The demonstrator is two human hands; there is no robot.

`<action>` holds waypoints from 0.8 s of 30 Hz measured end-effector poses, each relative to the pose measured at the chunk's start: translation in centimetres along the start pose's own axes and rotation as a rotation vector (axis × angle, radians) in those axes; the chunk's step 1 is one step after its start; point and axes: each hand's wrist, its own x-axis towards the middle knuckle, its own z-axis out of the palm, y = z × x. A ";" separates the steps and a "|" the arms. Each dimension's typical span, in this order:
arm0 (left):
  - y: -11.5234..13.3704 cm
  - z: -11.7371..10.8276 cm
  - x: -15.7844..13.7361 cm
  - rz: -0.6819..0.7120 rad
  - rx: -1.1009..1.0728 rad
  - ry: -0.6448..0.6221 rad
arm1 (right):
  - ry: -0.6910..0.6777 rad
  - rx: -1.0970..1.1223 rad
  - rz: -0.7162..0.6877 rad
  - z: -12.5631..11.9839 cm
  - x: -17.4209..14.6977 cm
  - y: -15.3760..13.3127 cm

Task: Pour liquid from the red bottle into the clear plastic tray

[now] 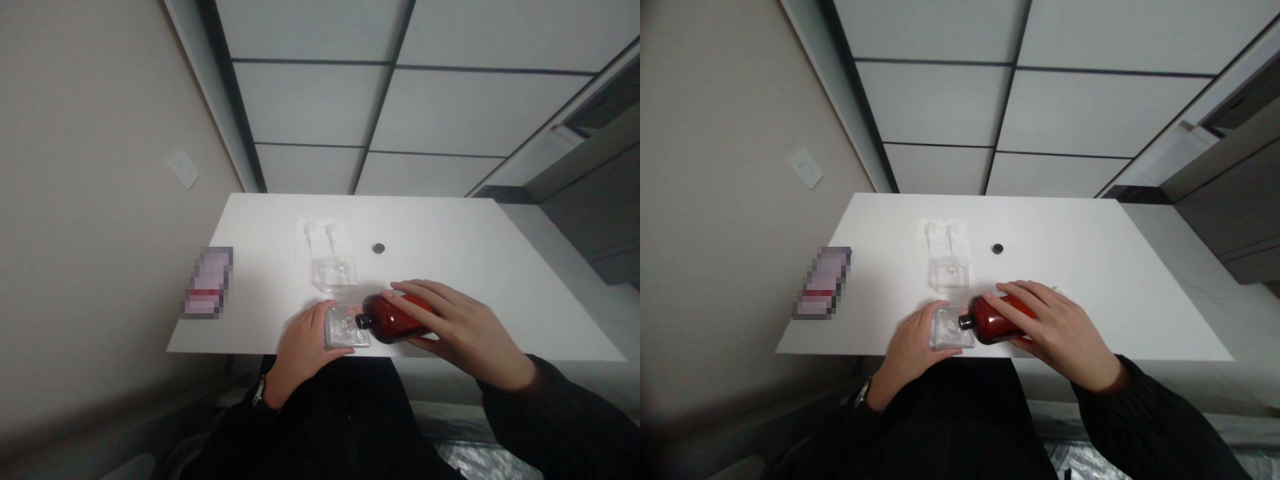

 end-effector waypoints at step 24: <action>0.2 -0.2 0.0 0.001 0.017 -0.015 | 0.006 -0.018 0.002 0.0 0.0 0.0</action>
